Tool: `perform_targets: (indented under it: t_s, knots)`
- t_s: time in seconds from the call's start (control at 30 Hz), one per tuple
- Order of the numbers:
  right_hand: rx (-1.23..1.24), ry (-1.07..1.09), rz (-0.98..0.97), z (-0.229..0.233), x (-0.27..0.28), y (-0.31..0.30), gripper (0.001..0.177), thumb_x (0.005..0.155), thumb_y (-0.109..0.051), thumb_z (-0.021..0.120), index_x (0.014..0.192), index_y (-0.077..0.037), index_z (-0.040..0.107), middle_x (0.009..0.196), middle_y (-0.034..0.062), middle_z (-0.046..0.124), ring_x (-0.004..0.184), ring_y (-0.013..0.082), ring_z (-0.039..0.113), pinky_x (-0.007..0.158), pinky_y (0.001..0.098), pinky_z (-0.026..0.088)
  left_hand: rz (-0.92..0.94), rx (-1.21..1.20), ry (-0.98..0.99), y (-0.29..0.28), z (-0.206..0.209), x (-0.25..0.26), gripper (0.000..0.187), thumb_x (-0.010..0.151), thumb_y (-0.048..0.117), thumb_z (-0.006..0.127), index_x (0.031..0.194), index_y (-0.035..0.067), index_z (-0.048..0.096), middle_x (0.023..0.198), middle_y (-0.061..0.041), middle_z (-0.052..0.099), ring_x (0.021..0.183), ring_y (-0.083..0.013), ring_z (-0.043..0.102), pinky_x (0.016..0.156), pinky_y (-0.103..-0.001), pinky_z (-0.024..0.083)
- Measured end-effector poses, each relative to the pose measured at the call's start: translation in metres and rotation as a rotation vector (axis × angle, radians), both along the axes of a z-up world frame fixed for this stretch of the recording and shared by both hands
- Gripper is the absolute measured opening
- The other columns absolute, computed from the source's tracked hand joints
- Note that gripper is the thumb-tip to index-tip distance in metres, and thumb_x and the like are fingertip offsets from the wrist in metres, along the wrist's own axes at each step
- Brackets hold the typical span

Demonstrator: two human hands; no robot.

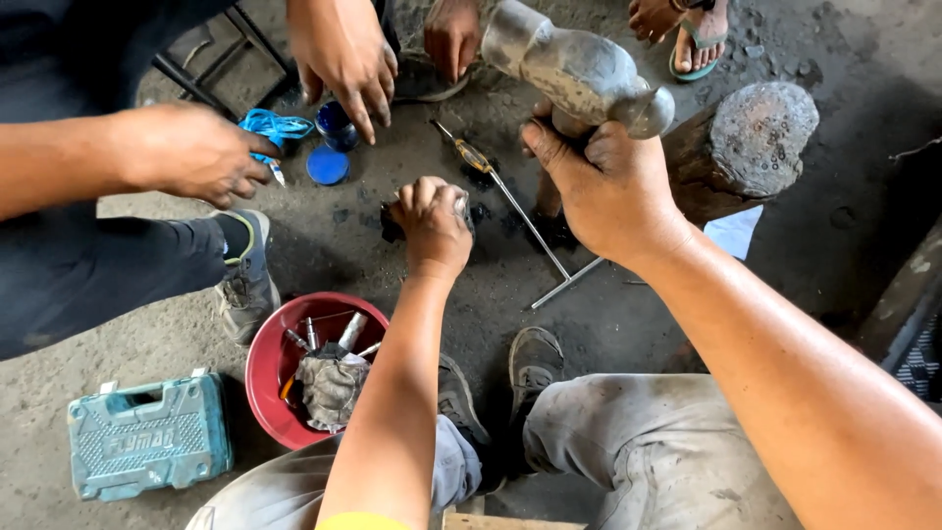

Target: Disassembling and repairing a mechanical component using various hand tools on a workshop floor

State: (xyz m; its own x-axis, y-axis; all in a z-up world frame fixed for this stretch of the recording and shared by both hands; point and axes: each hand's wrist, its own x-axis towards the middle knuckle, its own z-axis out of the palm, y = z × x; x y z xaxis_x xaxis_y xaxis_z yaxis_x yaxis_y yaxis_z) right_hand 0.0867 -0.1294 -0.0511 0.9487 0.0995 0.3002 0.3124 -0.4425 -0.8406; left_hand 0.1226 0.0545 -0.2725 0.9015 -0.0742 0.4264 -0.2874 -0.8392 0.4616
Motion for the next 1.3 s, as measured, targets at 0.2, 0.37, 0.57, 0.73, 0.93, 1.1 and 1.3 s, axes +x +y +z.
perform_targets:
  t_s: [0.2, 0.37, 0.57, 0.73, 0.93, 1.1, 1.3]
  knots:
    - [0.009, 0.016, -0.019, 0.005, -0.001, 0.005, 0.009, 0.104, -0.003, 0.065, 0.112, 0.000, 0.063, 0.095, 0.0036, 0.065, 0.082, 0.0140, 0.058, 0.076, 0.0285, 0.050, -0.064, -0.129, -0.014, 0.010, 0.004, -0.003, 0.023, 0.084, 0.020, 0.078, 0.103, 0.014, 0.068, 0.113, -0.005, 0.057, 0.107, -0.0312, 0.050, 0.101, -0.046, 0.038]
    - [0.027, 0.010, 0.016, 0.001, -0.004, 0.002, 0.010, 0.104, -0.001, 0.066, 0.112, 0.002, 0.062, 0.096, 0.0036, 0.063, 0.082, 0.0140, 0.057, 0.075, 0.0285, 0.050, 0.048, -0.036, 0.038, 0.000, 0.002, 0.000, 0.013, 0.081, 0.006, 0.071, 0.086, 0.013, 0.062, 0.113, -0.006, 0.055, 0.108, -0.0321, 0.046, 0.102, -0.050, 0.035]
    - [-0.028, -0.009, 0.009, 0.006, -0.002, 0.007, 0.009, 0.102, -0.003, 0.066, 0.108, 0.003, 0.064, 0.100, 0.0069, 0.069, 0.084, 0.0180, 0.064, 0.076, 0.0310, 0.053, -0.022, -0.031, -0.002, 0.004, -0.007, 0.003, 0.024, 0.074, -0.001, 0.067, 0.091, 0.015, 0.066, 0.110, -0.001, 0.058, 0.105, -0.0302, 0.048, 0.099, -0.049, 0.036]
    - [0.259, -0.132, 0.101, 0.014, -0.002, 0.040, 0.008, 0.100, 0.003, 0.067, 0.106, 0.006, 0.065, 0.087, 0.0207, 0.067, 0.087, 0.0319, 0.067, 0.081, 0.0488, 0.055, -0.046, -0.085, 0.172, 0.050, 0.027, 0.034, 0.027, 0.092, 0.020, 0.070, 0.117, 0.030, 0.073, 0.121, 0.001, 0.064, 0.121, -0.0298, 0.058, 0.102, -0.048, 0.046]
    - [0.457, -0.176, 0.265, 0.051, -0.011, 0.082, 0.011, 0.101, -0.002, 0.071, 0.092, 0.001, 0.065, 0.079, 0.0125, 0.065, 0.075, 0.0212, 0.069, 0.068, 0.0377, 0.062, -0.374, -0.336, 0.325, 0.094, 0.190, -0.015, 0.060, 0.071, -0.001, 0.064, 0.125, 0.023, 0.072, 0.116, -0.006, 0.069, 0.106, -0.0276, 0.065, 0.093, -0.041, 0.053]
    - [0.870, -0.052, 0.560, 0.088, -0.049, 0.134, 0.007, 0.107, -0.012, 0.060, 0.109, -0.009, 0.054, 0.096, 0.0059, 0.064, 0.090, 0.0153, 0.061, 0.084, 0.0285, 0.051, -0.404, -0.300, 0.258, 0.124, 0.290, -0.103, 0.017, 0.085, 0.006, 0.072, 0.101, 0.006, 0.066, 0.091, -0.002, 0.072, 0.075, -0.0156, 0.059, 0.071, -0.030, 0.050]
    - [-0.250, 0.184, 0.647, 0.079, -0.069, 0.115, 0.021, 0.098, -0.018, 0.058, 0.112, -0.003, 0.062, 0.097, 0.0070, 0.068, 0.080, 0.0167, 0.061, 0.072, 0.0335, 0.050, -0.023, -0.302, -0.051, 0.188, 0.235, -0.194, 0.029, 0.086, 0.012, 0.078, 0.110, 0.005, 0.063, 0.087, -0.008, 0.067, 0.072, -0.0215, 0.060, 0.068, -0.034, 0.051]
